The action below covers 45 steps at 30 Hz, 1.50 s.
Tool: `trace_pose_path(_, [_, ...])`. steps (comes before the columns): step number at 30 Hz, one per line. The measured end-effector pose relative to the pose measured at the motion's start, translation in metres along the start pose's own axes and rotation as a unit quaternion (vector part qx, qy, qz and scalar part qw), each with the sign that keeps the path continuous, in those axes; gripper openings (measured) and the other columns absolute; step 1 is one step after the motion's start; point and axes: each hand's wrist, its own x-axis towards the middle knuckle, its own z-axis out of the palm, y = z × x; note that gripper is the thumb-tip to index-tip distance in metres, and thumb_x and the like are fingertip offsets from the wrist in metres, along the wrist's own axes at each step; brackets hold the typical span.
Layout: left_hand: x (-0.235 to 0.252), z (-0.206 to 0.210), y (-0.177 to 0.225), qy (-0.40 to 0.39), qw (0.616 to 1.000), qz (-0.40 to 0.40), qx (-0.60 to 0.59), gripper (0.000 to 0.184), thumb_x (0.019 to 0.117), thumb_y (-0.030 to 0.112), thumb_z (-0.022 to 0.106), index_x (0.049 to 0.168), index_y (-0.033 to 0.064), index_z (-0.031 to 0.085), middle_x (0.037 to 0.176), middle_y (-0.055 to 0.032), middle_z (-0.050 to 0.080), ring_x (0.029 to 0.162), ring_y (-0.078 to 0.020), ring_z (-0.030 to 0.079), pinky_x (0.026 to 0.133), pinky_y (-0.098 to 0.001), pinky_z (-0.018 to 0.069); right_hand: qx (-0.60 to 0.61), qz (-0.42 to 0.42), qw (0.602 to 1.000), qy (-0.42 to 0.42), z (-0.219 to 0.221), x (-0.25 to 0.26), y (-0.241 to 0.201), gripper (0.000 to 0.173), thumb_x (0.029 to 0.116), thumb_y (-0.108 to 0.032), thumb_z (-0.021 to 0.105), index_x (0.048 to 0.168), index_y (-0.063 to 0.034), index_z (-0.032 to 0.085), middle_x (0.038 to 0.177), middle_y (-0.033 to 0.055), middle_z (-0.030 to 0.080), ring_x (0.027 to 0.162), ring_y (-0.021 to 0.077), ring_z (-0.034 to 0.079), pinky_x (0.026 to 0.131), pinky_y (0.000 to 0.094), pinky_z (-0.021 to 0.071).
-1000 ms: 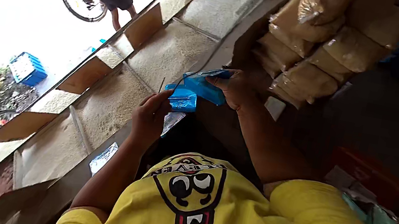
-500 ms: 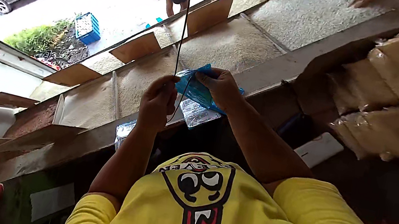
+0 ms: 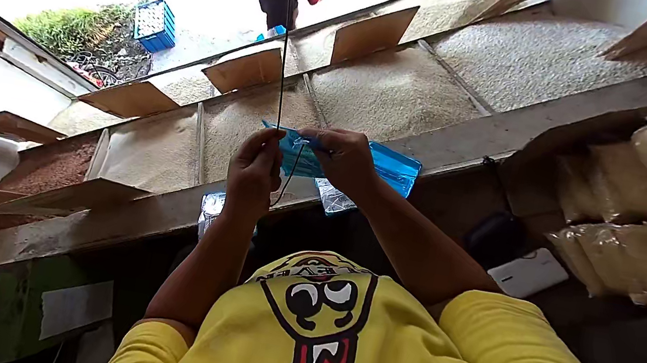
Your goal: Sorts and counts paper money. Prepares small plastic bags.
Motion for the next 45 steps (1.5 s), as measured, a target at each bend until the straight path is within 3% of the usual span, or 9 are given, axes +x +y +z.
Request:
trace_pose_path(18, [0.011,-0.027,-0.023,0.118,0.987,0.074,0.085,0.025,0.1090,0.013,0.046,0.123,0.0103,0.067,0.071,0.0054,0.053,0.048,-0.0021,0.043,0.042,-0.0161,0.0377,0.019,-0.052,0.998,-0.029,0.050,0.006,-0.001,0.026,0.0917,0.006,0.059,0.109,0.0014,0.078,0.096,0.0164,0.078,0.088,0.0262,0.076,0.083,0.0384,0.0622])
trace_pose_path(20, [0.013,-0.024,-0.014,0.123,0.983,0.099,0.095,0.025,0.1095,0.013,0.045,0.123,0.0094,0.065,0.074,0.0063,0.056,0.049,-0.0018,0.045,0.044,-0.0163,0.0406,0.056,-0.066,0.991,-0.099,0.062,-0.015,-0.011,0.016,0.0889,0.005,0.061,0.097,0.0008,0.075,0.084,0.0132,0.075,0.078,0.0251,0.074,0.074,0.0421,0.0616])
trace_pose_path(23, [0.018,-0.020,0.002,0.090,0.980,0.127,0.122,0.026,0.1102,0.014,0.044,0.126,0.0095,0.065,0.075,0.0054,0.055,0.051,-0.0019,0.046,0.044,-0.0151,0.0408,0.127,-0.078,0.984,-0.099,0.078,-0.033,-0.018,0.018,0.0895,0.002,0.061,0.100,0.0034,0.076,0.083,0.0128,0.075,0.074,0.0202,0.073,0.071,0.0347,0.0611])
trace_pose_path(29, [0.024,-0.025,0.007,0.062,0.964,0.236,0.105,0.023,0.1087,0.007,0.044,0.127,0.0055,0.057,0.082,0.0059,0.062,0.065,-0.0038,0.058,0.061,-0.0210,0.0531,0.212,-0.008,0.977,-0.036,0.073,-0.014,-0.022,0.013,0.0936,-0.003,0.068,0.101,0.0041,0.075,0.092,0.0123,0.076,0.086,0.0119,0.073,0.082,0.0278,0.0603])
trace_pose_path(33, [0.011,-0.032,-0.013,0.089,0.900,0.272,0.329,0.032,0.1084,0.011,0.048,0.134,-0.0051,0.056,0.097,-0.0023,0.066,0.088,-0.0031,0.063,0.085,-0.0222,0.0544,0.200,0.004,0.980,0.011,0.067,-0.010,-0.028,0.010,0.0922,0.001,0.068,0.097,0.0060,0.075,0.090,0.0150,0.075,0.083,0.0160,0.073,0.080,0.0308,0.0606])
trace_pose_path(36, [0.008,-0.035,-0.035,0.138,0.837,0.332,0.413,0.027,0.1082,0.015,0.050,0.119,-0.0039,0.067,0.092,-0.0093,0.069,0.091,-0.0126,0.063,0.091,-0.0295,0.0493,0.219,-0.002,0.976,-0.017,0.057,-0.011,-0.027,0.016,0.0903,0.001,0.070,0.104,0.0087,0.074,0.097,0.0182,0.076,0.089,0.0187,0.074,0.084,0.0328,0.0613])
trace_pose_path(39, [0.013,-0.039,-0.042,0.161,0.840,0.342,0.390,0.028,0.1091,0.013,0.046,0.115,-0.0079,0.064,0.089,-0.0083,0.063,0.083,-0.0075,0.059,0.079,-0.0223,0.0504,0.279,0.021,0.953,-0.118,0.036,-0.022,-0.004,0.055,0.0896,-0.010,0.071,0.138,0.0114,0.055,0.134,0.0237,0.064,0.117,0.0257,0.067,0.097,0.0398,0.0564])
trace_pose_path(43, [0.015,-0.042,-0.041,0.143,0.866,0.338,0.339,0.027,0.1105,0.010,0.039,0.114,-0.0075,0.059,0.085,-0.0011,0.055,0.073,0.0013,0.054,0.070,-0.0153,0.0488,-0.036,0.179,0.978,-0.101,-0.009,-0.057,0.078,0.035,0.0963,-0.019,0.070,0.123,0.0039,0.069,0.128,0.0220,0.066,0.123,0.0329,0.063,0.107,0.0453,0.0508])
trace_pose_path(45, [0.012,-0.041,-0.041,0.132,0.880,0.326,0.318,0.026,0.1105,0.010,0.037,0.114,-0.0054,0.058,0.084,0.0015,0.054,0.071,0.0027,0.054,0.068,-0.0143,0.0485,-0.198,0.378,0.876,-0.223,-0.035,-0.071,0.109,0.064,0.0945,-0.038,0.073,0.138,0.0067,0.058,0.144,0.0317,0.051,0.139,0.0490,0.045,0.110,0.0649,0.0397])
